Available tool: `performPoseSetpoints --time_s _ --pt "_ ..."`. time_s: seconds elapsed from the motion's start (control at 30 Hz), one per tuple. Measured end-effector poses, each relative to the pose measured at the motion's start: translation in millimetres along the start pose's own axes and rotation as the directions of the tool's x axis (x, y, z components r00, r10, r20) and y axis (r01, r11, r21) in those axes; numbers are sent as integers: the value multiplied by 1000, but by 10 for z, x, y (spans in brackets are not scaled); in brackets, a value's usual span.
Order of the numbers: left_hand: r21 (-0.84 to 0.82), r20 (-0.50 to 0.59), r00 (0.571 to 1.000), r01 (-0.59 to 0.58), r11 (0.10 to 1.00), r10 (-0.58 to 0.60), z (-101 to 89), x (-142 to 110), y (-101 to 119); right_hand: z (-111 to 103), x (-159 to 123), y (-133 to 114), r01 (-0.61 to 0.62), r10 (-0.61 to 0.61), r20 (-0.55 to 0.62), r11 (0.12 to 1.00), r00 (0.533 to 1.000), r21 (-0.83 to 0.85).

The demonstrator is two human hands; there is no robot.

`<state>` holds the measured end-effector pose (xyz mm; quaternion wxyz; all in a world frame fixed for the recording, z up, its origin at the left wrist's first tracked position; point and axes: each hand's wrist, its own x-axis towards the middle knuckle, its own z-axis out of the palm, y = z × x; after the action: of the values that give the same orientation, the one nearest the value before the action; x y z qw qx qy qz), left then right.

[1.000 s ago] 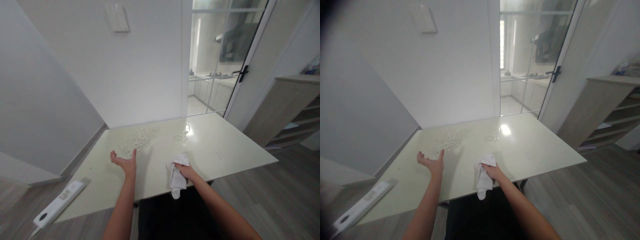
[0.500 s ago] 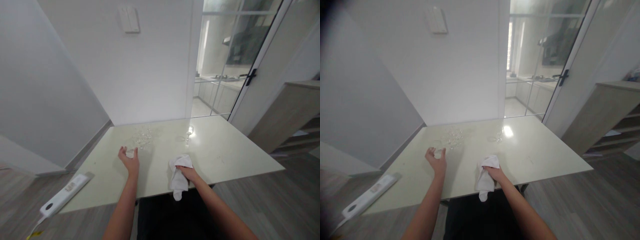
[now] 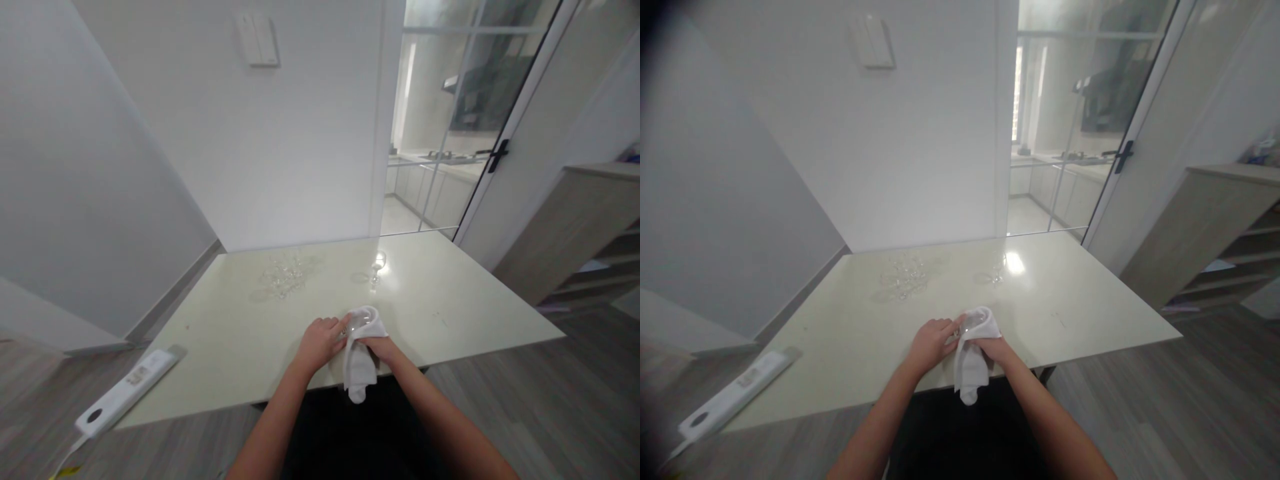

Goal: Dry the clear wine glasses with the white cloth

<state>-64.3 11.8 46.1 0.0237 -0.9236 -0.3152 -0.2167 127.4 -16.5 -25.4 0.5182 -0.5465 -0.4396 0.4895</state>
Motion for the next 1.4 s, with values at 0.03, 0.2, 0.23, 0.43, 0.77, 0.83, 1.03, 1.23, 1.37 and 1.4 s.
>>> performPoseSetpoints --time_s 0.03,0.2,0.23,0.43,0.77,0.83,1.03,1.23,1.37,1.4 --pt "-25 -31 1000 -4 1000 3 -27 0 0 -1 21 13 -9 10 -25 999 1000 41" --pt "-233 -164 982 54 971 -94 -44 -42 24 -7 120 44 -8 52 -139 954 989 299" --pt "-311 -155 978 85 947 -139 -14 -48 27 -11 118 44 -9 52 -144 959 988 283" --pt "-750 102 783 466 469 -614 130 18 -87 -4 -24 9 -33 32 124 999 992 4" --pt "-213 -378 924 -143 967 53 103 -224 76 -13 10 -28 -38 32 59 994 998 101" --pt "-223 -372 928 -88 971 -1 129 -204 104 -24 16 13 -50 45 84 997 995 64" --pt "-584 -19 784 495 643 -621 66 -6 -37 32 -64 -28 35 -20 262 998 965 -55" --pt "-617 272 730 633 469 -627 38 13 -158 109 -179 -293 401 -411 300 911 861 97" --pt "-513 94 790 559 651 -605 68 -17 -63 80 -125 -208 252 -243 226 968 943 -11" --pt "-476 24 813 522 708 -582 79 -36 -35 68 -101 -162 174 -163 204 984 965 -38"
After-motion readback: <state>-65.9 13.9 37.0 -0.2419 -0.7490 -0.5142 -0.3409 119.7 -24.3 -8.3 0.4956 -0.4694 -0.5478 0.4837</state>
